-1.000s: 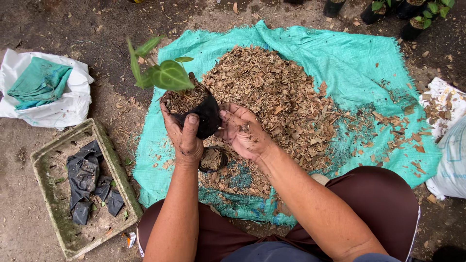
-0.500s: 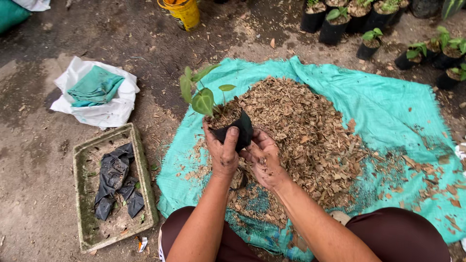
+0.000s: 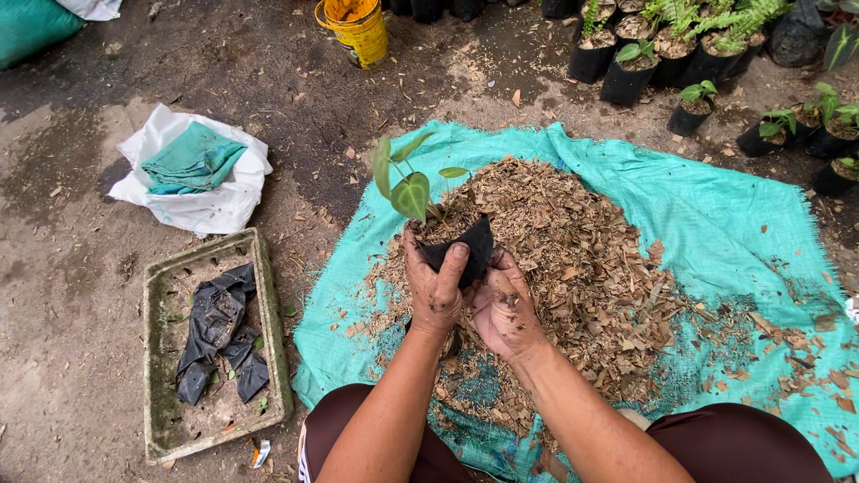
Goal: The person sits on the ground and fills a black plastic grow bag with wood-chip potting medium from a pile on a tarp. They place a small seedling into the bag, add more medium around it, and press the medium down with their hands to secure the plant.
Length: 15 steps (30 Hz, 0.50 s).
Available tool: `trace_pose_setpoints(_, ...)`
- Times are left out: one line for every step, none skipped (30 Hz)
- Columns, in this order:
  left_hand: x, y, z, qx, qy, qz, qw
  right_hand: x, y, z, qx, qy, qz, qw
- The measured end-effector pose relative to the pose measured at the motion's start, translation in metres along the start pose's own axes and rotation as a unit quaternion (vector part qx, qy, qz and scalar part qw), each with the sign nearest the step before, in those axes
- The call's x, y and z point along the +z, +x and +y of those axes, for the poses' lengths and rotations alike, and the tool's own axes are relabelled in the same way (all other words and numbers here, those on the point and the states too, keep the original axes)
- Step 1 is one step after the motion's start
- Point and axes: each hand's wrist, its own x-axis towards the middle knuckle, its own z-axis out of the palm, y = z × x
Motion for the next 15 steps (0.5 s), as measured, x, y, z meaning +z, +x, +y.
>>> trace_pose_setpoints(0.0, 0.001, 0.002, 0.016, -0.038, -0.012, 0.999, 0.002, 0.0, -0.001, 0.008, 0.013, 0.002, 1.0)
trace_pose_setpoints(0.001, 0.002, 0.004, 0.013, -0.065, -0.015, 0.998, 0.004, -0.001, -0.002, 0.016, 0.026, 0.004, 1.0)
trace_pose_setpoints(0.001, 0.004, 0.006, 0.01, -0.092, -0.018, 0.996, 0.006, -0.001, -0.004, 0.022, 0.026, 0.012, 0.999)
trace_pose_setpoints(0.002, 0.006, 0.008, 0.007, -0.118, -0.02, 0.993, 0.008, -0.002, -0.006, 0.029, 0.027, 0.021, 0.999)
trace_pose_setpoints(0.002, 0.008, 0.01, 0.02, -0.135, -0.028, 0.99, 0.011, -0.002, -0.008, 0.036, 0.027, 0.03, 0.999)
trace_pose_setpoints(0.001, 0.01, 0.012, 0.031, -0.152, -0.035, 0.987, 0.013, -0.001, -0.009, 0.032, 0.008, 0.027, 0.999)
trace_pose_setpoints(0.001, 0.012, 0.014, 0.042, -0.17, -0.043, 0.984, 0.014, 0.0, -0.011, 0.029, -0.011, 0.025, 0.999)
trace_pose_setpoints(0.0, 0.012, 0.015, 0.04, -0.173, -0.051, 0.983, 0.014, 0.0, -0.013, 0.024, -0.031, 0.023, 0.999)
trace_pose_setpoints(-0.001, 0.012, 0.017, 0.037, -0.177, -0.06, 0.982, 0.014, 0.001, -0.013, 0.016, -0.03, 0.013, 0.999)
trace_pose_setpoints(-0.002, 0.011, 0.019, 0.031, -0.182, -0.069, 0.98, 0.012, 0.002, -0.014, 0.008, -0.028, 0.005, 1.0)
trace_pose_setpoints(-0.002, 0.009, 0.02, 0.036, -0.174, -0.064, 0.982, 0.009, 0.001, -0.014, 0.0, -0.027, 0.003, 1.0)
trace_pose_setpoints(-0.002, 0.007, 0.022, 0.038, -0.166, -0.06, 0.984, 0.006, -0.001, -0.014, -0.015, -0.043, 0.023, 0.999)
trace_pose_setpoints(-0.001, 0.005, 0.023, 0.042, -0.159, -0.057, 0.985, 0.002, 0.001, -0.01, -0.031, -0.06, 0.041, 0.997)
trace_pose_setpoints(0.002, 0.002, 0.024, 0.045, -0.154, -0.049, 0.986, -0.002, 0.001, -0.008, -0.047, -0.077, 0.059, 0.994)
trace_pose_setpoints(0.004, 0.001, 0.025, 0.05, -0.148, -0.04, 0.987, -0.007, -0.001, -0.005, -0.063, -0.098, 0.071, 0.991)
